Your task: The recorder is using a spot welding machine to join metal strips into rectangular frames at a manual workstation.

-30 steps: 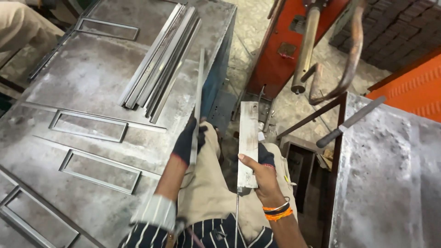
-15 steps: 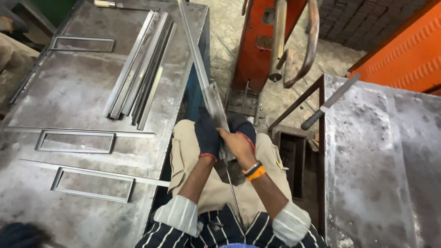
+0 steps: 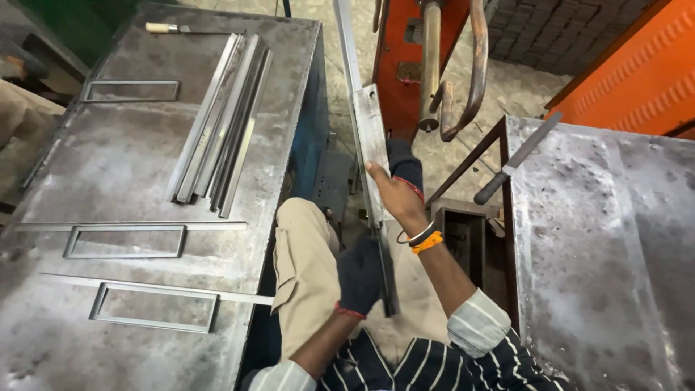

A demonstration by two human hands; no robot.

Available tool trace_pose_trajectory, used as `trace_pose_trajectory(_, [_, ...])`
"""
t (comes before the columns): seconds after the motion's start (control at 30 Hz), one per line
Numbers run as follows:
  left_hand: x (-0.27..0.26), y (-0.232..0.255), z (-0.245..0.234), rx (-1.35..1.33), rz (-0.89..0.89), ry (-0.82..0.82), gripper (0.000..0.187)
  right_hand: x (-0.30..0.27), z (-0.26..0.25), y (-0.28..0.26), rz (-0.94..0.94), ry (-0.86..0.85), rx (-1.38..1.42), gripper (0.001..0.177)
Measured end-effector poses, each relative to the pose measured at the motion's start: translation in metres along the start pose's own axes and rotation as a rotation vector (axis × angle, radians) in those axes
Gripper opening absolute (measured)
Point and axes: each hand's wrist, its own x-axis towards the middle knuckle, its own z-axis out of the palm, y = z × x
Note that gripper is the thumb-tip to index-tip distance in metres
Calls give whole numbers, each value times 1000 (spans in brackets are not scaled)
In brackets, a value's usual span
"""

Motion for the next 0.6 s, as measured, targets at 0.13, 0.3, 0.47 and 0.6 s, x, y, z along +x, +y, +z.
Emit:
trace_pose_trajectory(0.13, [56,14,-13,-44,-243,-11,43,-13,0,17,-54,-54,18,81])
trace_pose_trajectory(0.3, [135,-27,-18,-599,-172,10,43,3,54,84,-352,-251,38,70])
trace_pose_trajectory(0.47, [135,-9,-34,-559,-256,151,46,-51,46,39,-839,-46,-53,51])
trace_pose_trajectory(0.6, [141,-56,-67,-491,-404,266,56,-111,27,0,-664,-305,417,44])
